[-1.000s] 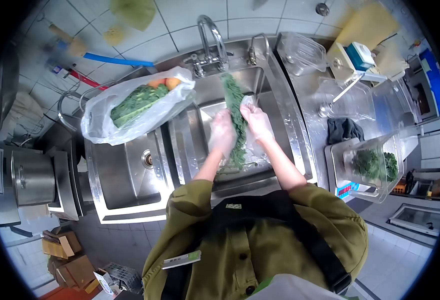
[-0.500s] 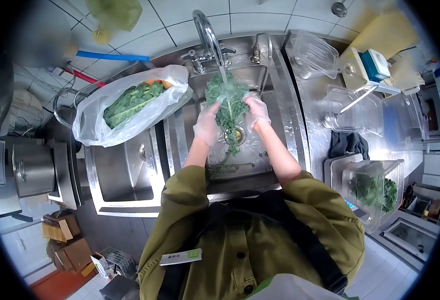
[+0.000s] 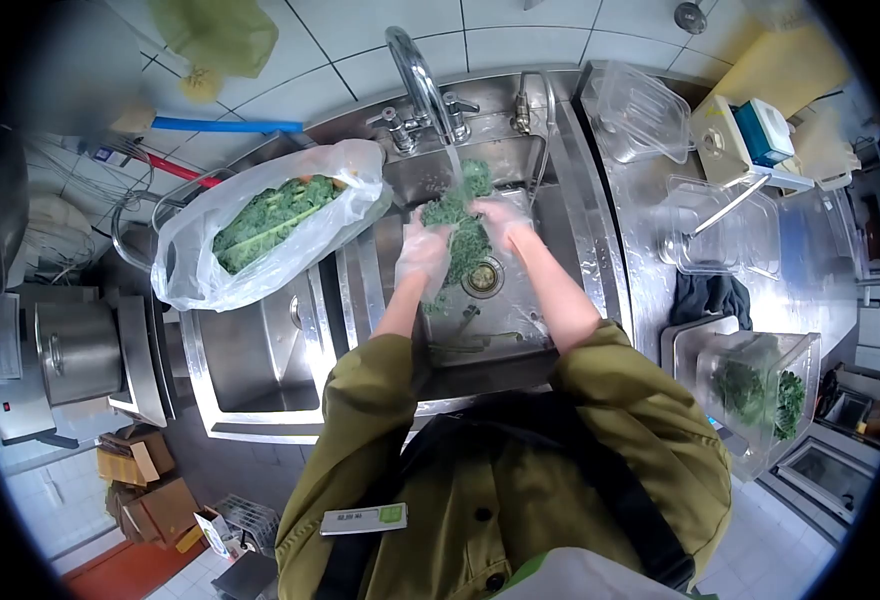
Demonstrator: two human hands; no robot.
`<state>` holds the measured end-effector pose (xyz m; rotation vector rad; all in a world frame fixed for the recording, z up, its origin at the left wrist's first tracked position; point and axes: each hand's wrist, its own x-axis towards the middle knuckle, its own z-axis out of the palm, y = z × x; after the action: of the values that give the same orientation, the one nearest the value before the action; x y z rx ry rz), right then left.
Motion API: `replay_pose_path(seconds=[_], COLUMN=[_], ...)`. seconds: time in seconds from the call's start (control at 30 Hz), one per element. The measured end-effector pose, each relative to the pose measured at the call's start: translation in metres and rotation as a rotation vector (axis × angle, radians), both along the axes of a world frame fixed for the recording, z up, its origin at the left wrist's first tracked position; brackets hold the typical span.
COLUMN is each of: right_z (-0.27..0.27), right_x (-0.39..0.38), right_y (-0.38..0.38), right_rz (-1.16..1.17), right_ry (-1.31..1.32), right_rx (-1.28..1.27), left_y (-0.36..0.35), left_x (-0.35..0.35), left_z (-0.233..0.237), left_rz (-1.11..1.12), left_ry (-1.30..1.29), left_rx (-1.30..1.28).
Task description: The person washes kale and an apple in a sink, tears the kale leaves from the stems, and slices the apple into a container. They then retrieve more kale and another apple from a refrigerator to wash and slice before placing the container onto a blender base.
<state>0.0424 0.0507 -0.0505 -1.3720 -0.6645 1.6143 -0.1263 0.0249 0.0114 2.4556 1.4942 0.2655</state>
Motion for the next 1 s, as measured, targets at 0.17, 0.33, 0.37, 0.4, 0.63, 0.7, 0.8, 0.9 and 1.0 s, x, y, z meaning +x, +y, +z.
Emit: replay_pose_path(seconds=[0.17, 0.33, 0.37, 0.4, 0.63, 0.7, 0.8, 0.9, 1.0], right_z=[-0.009, -0.007, -0.022, -0.024, -0.002, 0.015, -0.029, -0.019, -0.011], right_x=[-0.011, -0.008, -0.006, -0.005, 0.000, -0.002, -0.001, -0.010, -0.019], right_y=[0.007, 0.006, 0.011, 0.013, -0.004, -0.012, -0.013, -0.005, 0.003], right_rz=[-0.016, -0.036, -0.018, 0.003, -0.181, -0.162, -0.079, -0.145, -0.318], right_ry=[-0.251, -0.823, -0.815, -0.808, 0.249, 0.184, 0.444, 0.530, 0.077], right_rx=[0.243, 0.110, 0.041, -0.028, -0.172, -0.159, -0.197, -0.057, -0.103], left_y=[0.011, 0.020, 0.018, 0.012, -0.020, -0.013, -0.003, -0.002, -0.035], left_x=[0.017, 0.014, 0.013, 0.012, 0.012, 0.000, -0.010, -0.014, 0.009], left_z=[-0.020, -0.026, -0.022, -0.025, -0.055, -0.060, -0.064, -0.096, 0.010], left_rz=[0.275, 0.294, 0.315, 0.345, 0.436, 0.361, 0.176, 0.093, 0.541], left_ry=[-1.038, -0.770, -0.737, -0.776, -0.721, -1.418, -1.819, -1.741, -1.778], left_rx=[-0.629, -0.817, -0.887, -0.879, -0.667, -1.080, -1.595, -1.565, -1.567])
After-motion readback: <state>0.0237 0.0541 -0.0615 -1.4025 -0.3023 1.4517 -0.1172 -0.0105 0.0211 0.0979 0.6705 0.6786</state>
